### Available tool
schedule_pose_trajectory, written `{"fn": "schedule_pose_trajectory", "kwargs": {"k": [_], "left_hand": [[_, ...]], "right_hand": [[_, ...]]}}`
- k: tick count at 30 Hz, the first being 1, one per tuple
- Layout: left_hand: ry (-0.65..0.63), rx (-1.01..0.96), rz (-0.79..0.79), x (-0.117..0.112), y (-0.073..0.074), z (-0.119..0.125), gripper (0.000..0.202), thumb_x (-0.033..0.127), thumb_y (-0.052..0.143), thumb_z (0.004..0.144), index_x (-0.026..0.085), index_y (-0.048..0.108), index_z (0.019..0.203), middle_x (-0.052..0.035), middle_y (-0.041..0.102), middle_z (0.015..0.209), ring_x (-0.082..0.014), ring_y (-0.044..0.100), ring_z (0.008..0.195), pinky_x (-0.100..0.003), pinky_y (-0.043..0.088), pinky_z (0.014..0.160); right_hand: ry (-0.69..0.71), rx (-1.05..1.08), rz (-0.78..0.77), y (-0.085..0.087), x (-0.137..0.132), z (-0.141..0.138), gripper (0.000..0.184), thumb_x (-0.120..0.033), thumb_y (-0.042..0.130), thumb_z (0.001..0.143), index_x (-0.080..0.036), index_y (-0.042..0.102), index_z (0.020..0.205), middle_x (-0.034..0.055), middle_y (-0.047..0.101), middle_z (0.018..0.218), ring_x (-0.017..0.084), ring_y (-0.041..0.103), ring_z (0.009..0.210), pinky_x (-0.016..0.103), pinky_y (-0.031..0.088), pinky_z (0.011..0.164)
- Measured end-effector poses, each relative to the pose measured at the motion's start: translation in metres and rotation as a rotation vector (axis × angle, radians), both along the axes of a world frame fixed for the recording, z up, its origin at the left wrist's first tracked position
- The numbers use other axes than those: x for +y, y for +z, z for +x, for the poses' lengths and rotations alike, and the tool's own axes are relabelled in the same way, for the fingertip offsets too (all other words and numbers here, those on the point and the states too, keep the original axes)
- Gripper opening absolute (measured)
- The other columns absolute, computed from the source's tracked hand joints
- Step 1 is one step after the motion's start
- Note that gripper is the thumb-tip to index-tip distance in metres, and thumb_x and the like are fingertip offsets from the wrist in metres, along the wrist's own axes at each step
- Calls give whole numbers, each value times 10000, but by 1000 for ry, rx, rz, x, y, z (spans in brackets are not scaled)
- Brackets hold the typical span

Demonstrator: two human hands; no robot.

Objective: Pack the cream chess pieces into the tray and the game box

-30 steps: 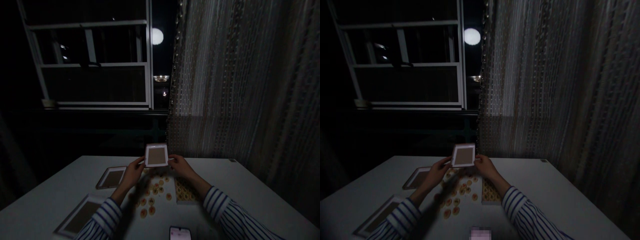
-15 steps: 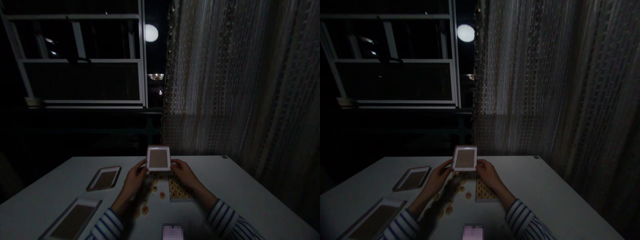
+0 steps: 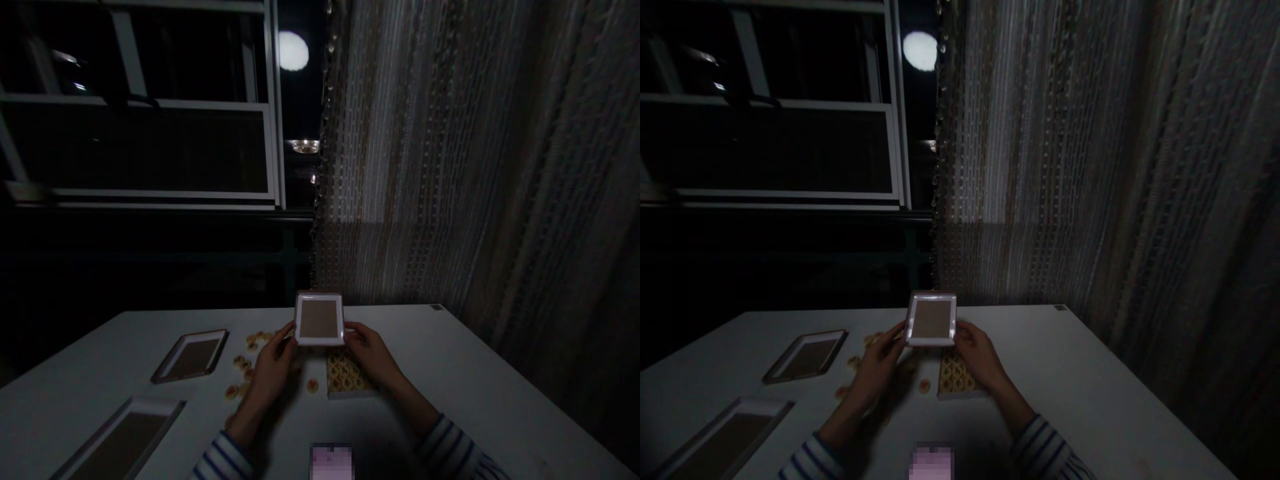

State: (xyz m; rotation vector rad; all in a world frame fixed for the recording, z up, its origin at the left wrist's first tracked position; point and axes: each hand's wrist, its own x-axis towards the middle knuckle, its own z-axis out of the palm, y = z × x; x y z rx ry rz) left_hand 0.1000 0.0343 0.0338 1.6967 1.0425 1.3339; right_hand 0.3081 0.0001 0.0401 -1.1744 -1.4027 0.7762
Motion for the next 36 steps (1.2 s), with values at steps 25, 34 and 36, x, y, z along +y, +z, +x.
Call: {"fn": "schedule_pose_trajectory", "kwargs": {"k": [25,34,36], "left_hand": [[-5,-80,-164,-33,-22,23,447,370,543,743,183,542,1150,-88,541,1210,-230,443,1164,-407,303,1005],[5,-30,-166,-36,-28,24,447,389,553,731,200,555,1136,-77,547,1206,-229,432,1173,-397,304,1004],[6,-27,-164,-36,-29,25,442,388,551,733,207,554,1137,-69,548,1206,-225,429,1176,-398,290,1013]], "right_hand": [[-66,56,6,-27,-44,17,384,-371,503,794,-155,531,1109,115,621,1032,218,575,962,348,475,807],[-101,-168,51,-30,-51,21,409,-367,418,841,-165,489,1188,106,621,1045,199,589,934,300,492,762],[-106,-217,69,-29,-52,22,404,-353,402,849,-165,479,1198,103,620,1044,189,590,925,281,491,754]]}}
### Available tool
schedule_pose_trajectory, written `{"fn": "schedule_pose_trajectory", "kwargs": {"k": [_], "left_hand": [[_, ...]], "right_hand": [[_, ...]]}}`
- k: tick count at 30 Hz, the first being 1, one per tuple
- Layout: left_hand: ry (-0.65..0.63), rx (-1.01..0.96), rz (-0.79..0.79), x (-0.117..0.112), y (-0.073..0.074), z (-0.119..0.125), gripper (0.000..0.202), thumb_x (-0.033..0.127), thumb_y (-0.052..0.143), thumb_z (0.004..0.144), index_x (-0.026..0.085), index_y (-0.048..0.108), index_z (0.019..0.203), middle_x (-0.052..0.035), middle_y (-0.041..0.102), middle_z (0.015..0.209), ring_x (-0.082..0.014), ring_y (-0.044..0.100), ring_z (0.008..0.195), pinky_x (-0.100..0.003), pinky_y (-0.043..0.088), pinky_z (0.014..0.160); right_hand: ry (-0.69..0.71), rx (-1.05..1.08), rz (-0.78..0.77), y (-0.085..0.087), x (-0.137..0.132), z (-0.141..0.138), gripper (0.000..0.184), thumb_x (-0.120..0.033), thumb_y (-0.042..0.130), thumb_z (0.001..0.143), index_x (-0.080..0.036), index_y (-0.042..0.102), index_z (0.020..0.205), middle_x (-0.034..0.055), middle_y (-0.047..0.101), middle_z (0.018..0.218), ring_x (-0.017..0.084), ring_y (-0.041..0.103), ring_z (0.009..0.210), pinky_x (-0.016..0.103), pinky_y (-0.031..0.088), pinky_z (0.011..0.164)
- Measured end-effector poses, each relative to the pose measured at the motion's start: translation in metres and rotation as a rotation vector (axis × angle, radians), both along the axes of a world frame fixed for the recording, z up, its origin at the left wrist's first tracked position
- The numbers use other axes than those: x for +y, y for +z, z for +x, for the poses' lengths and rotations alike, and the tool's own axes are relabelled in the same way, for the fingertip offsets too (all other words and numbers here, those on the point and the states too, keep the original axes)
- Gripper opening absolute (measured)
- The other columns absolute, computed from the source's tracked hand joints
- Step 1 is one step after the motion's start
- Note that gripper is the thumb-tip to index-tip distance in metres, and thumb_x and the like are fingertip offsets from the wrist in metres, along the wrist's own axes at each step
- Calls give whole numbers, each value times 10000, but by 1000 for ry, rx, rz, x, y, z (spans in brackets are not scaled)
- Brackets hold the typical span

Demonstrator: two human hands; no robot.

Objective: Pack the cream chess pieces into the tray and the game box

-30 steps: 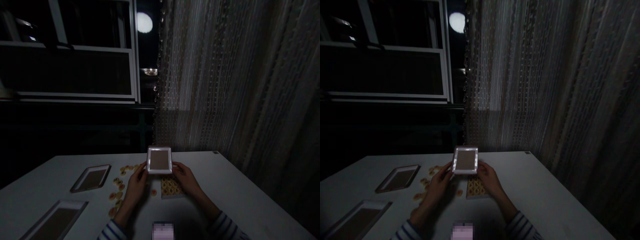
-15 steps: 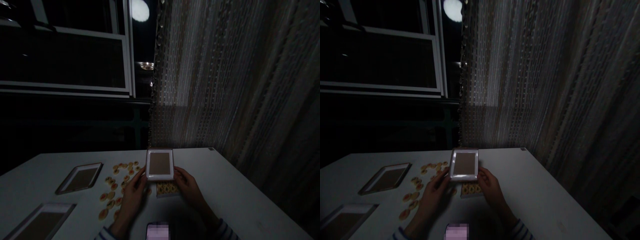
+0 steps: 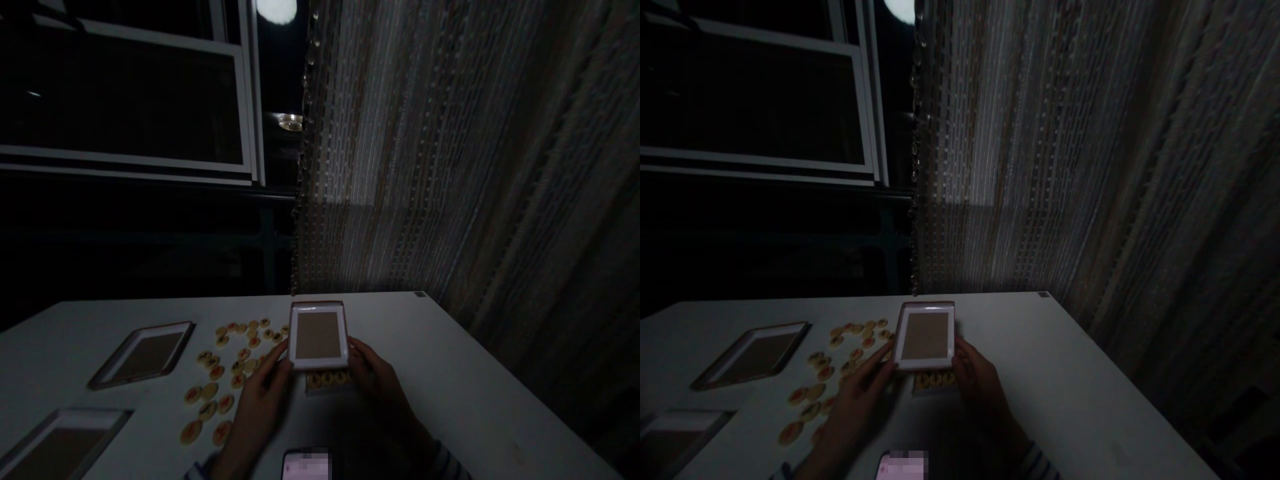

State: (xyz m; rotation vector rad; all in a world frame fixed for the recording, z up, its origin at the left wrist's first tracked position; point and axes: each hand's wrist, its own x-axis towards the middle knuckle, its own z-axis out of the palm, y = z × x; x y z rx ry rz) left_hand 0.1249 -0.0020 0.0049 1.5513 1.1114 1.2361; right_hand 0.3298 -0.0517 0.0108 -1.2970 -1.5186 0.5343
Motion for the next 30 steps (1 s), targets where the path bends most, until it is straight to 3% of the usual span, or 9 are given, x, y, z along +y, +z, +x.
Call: {"fn": "schedule_pose_trajectory", "kwargs": {"k": [11,17,30], "left_hand": [[48,49,18,0,-3,-2,428,415,528,745,212,566,1121,-62,539,1214,-221,427,1179,-399,300,1011],[93,39,0,-2,-3,-3,418,433,540,732,217,592,1086,-54,567,1182,-228,441,1166,-405,307,1008],[75,110,49,-6,-3,-2,432,414,566,717,229,574,1108,-52,563,1190,-223,463,1146,-401,328,1000]], "right_hand": [[-39,-351,88,1,-5,6,396,-294,367,864,-152,430,1228,97,597,982,164,559,862,272,459,757],[-11,-462,157,-2,-3,7,496,-336,471,815,-170,375,1273,117,575,1044,200,539,928,322,454,787],[-116,-638,252,-3,-3,15,387,-376,402,859,-176,495,1177,89,639,882,181,568,767,301,460,655]]}}
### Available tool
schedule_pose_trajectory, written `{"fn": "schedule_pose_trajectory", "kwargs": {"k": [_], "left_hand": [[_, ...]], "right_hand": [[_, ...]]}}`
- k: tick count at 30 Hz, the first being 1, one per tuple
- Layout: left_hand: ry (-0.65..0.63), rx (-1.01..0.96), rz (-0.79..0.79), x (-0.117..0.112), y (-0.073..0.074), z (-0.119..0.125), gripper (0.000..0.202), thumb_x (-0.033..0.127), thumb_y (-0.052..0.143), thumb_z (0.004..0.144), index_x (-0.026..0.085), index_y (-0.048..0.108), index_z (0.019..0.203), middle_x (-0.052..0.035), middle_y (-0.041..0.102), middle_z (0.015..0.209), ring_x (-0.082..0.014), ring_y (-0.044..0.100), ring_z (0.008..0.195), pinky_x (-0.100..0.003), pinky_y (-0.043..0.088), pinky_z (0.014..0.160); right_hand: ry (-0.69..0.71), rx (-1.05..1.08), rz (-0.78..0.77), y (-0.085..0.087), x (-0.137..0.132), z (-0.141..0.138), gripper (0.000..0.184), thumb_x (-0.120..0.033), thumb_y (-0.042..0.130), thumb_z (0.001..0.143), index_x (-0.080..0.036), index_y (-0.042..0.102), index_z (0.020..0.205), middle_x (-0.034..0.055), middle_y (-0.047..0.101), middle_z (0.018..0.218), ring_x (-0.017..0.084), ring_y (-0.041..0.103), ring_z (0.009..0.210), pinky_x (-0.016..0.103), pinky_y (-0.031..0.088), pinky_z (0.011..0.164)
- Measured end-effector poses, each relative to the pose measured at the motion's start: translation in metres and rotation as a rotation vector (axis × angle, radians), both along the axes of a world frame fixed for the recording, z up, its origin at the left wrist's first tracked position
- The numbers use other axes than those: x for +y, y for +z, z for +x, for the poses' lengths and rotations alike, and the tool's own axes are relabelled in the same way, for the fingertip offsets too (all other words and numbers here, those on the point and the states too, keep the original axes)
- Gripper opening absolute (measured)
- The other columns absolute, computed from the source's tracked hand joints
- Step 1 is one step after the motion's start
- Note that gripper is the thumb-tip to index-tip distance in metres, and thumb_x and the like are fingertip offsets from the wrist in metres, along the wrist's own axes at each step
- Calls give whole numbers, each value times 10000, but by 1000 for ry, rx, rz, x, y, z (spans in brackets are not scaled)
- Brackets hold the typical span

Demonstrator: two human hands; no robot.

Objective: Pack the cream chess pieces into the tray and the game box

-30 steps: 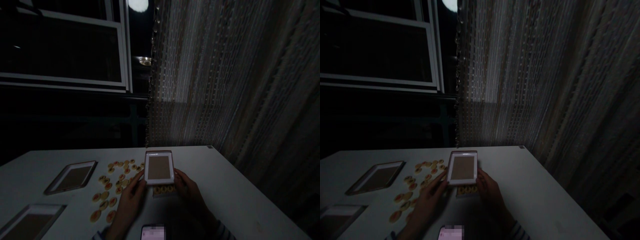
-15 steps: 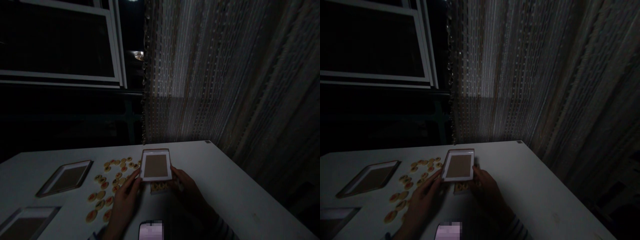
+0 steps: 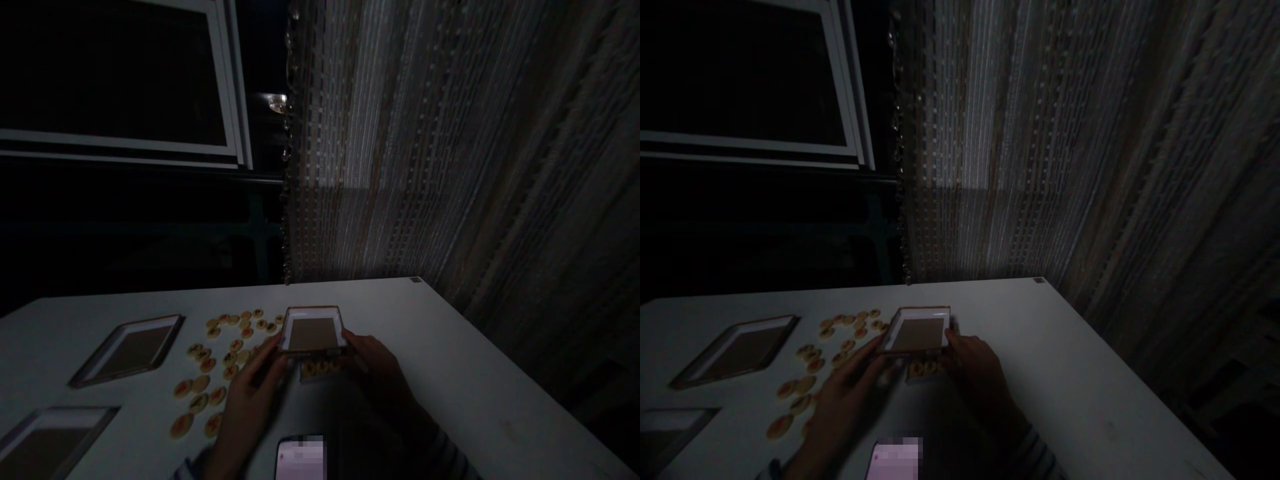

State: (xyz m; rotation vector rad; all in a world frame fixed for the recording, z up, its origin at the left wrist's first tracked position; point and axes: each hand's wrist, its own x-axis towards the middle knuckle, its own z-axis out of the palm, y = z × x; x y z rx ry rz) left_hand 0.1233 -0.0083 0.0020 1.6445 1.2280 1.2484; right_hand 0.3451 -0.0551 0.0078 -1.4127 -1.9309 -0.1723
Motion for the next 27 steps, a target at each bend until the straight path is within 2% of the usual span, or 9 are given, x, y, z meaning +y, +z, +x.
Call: {"fn": "schedule_pose_trajectory", "kwargs": {"k": [5,11,19,27], "left_hand": [[-9,57,142,1,-4,-2,452,367,610,694,262,551,1129,-33,531,1227,-219,443,1163,-393,327,1006],[-7,134,273,7,-11,-10,389,368,570,734,270,562,1110,-36,539,1213,-213,441,1161,-420,313,1013],[13,170,334,6,-8,-15,349,355,564,742,278,577,1081,-24,583,1152,-206,477,1120,-395,327,1004],[30,138,310,4,-6,-18,350,355,564,741,260,580,1077,-28,591,1140,-203,510,1078,-377,348,985]], "right_hand": [[-20,-1,-35,5,-2,-2,389,-385,383,866,-189,488,1185,78,644,884,183,565,760,300,455,648],[-17,9,-69,6,-2,-5,398,-389,378,867,-196,477,1201,72,642,869,180,564,749,296,454,642],[6,19,-52,5,-3,-5,395,-373,392,864,-205,461,1214,75,639,885,182,565,760,304,458,651],[12,87,31,1,-1,-4,368,-352,435,844,-216,497,1181,77,581,1119,196,526,1011,345,447,841]]}}
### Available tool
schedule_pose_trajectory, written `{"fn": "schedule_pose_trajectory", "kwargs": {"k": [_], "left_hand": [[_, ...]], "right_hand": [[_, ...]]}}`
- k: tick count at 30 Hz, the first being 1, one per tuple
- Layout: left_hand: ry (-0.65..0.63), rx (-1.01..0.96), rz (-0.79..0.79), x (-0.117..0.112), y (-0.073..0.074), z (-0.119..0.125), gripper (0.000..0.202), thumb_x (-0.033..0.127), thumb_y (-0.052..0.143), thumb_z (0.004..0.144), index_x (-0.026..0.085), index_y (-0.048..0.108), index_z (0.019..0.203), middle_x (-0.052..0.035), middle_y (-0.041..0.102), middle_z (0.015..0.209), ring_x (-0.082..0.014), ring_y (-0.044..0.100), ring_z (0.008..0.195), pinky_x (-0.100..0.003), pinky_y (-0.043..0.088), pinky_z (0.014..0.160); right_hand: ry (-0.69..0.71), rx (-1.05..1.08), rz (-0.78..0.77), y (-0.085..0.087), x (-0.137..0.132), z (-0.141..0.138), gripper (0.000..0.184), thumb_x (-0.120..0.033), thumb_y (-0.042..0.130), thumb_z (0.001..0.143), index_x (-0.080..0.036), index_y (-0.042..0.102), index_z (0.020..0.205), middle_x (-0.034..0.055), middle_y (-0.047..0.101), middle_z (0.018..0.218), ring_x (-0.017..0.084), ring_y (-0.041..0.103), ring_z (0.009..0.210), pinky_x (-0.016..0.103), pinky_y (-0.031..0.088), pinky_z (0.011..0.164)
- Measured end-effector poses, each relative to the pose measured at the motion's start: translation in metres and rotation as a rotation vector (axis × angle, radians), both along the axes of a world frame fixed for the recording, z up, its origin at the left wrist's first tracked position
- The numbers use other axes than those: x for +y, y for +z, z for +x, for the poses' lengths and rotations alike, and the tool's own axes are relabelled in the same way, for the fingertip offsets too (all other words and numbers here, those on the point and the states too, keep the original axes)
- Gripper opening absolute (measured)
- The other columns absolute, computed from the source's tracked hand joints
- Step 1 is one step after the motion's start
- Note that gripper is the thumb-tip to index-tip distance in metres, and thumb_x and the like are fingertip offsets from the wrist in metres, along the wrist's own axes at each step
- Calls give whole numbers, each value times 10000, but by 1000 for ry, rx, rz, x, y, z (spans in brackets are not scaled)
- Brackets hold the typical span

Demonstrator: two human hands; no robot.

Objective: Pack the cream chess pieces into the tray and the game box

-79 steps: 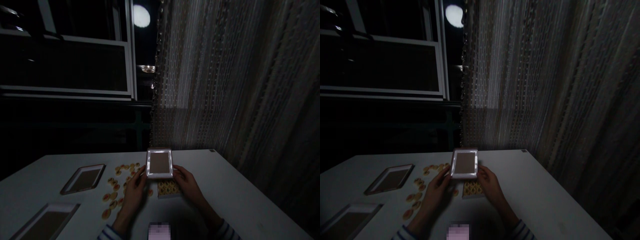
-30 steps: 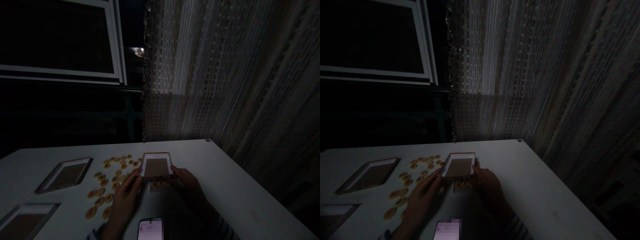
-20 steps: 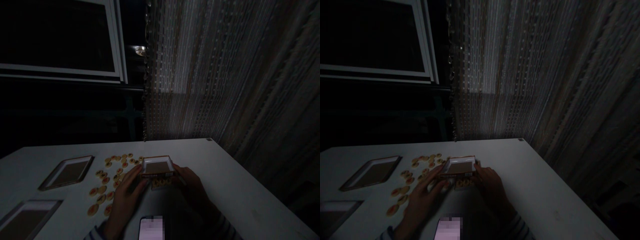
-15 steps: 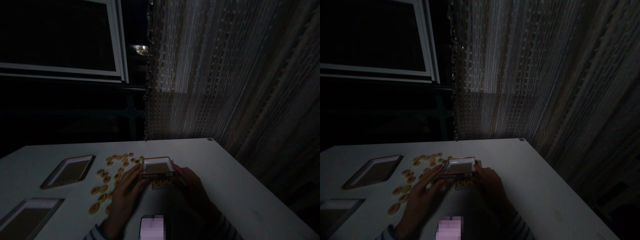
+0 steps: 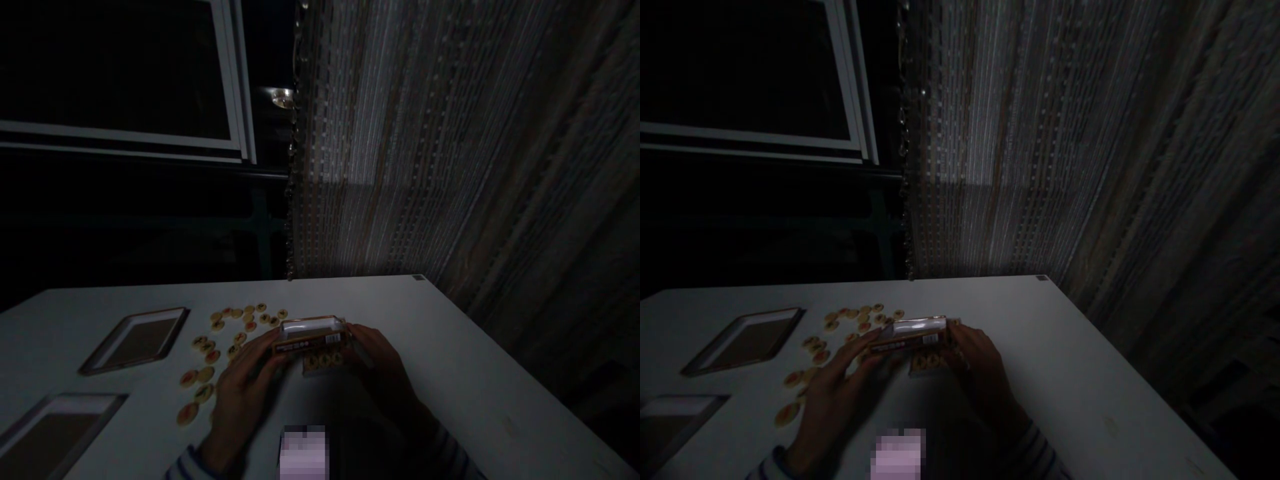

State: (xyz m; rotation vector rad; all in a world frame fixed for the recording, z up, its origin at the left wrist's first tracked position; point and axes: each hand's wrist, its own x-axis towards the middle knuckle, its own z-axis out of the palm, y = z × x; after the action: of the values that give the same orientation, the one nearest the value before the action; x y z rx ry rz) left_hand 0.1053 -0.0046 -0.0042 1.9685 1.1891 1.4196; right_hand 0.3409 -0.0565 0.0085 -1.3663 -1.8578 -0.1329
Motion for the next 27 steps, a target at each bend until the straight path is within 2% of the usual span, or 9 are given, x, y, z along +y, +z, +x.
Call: {"fn": "schedule_pose_trajectory", "kwargs": {"k": [4,12,18,23,27], "left_hand": [[-29,4,34,-2,1,1,345,349,559,748,267,579,1083,-18,606,1116,-195,529,1049,-347,386,950],[-24,-9,7,-5,6,3,336,367,564,733,262,604,1050,-9,629,1082,-204,550,1029,-343,424,918],[-11,-20,-10,-10,11,4,357,377,575,723,236,605,1050,-18,624,1098,-199,541,1052,-330,409,942],[53,-45,-73,-8,11,4,413,417,578,704,210,600,1060,-37,626,1095,-215,554,1037,-334,444,902],[58,-53,-100,-8,13,3,412,417,574,705,177,615,1037,-58,642,1062,-223,575,1004,-340,462,878]], "right_hand": [[15,16,-32,-2,1,0,391,-355,404,857,-220,456,1220,70,544,1182,200,501,1057,360,427,878],[40,14,-12,-6,2,2,378,-328,369,873,-209,452,1222,79,566,1149,198,513,1028,367,429,862],[48,53,-22,-1,-1,-1,338,-307,385,874,-214,478,1185,62,570,1146,188,513,1018,350,432,856],[43,117,-20,7,-5,-6,285,-305,414,865,-205,536,1103,69,620,1023,180,548,924,320,461,783],[66,131,22,11,-6,-7,273,-296,437,856,-202,537,1092,66,632,976,178,559,869,318,472,735]]}}
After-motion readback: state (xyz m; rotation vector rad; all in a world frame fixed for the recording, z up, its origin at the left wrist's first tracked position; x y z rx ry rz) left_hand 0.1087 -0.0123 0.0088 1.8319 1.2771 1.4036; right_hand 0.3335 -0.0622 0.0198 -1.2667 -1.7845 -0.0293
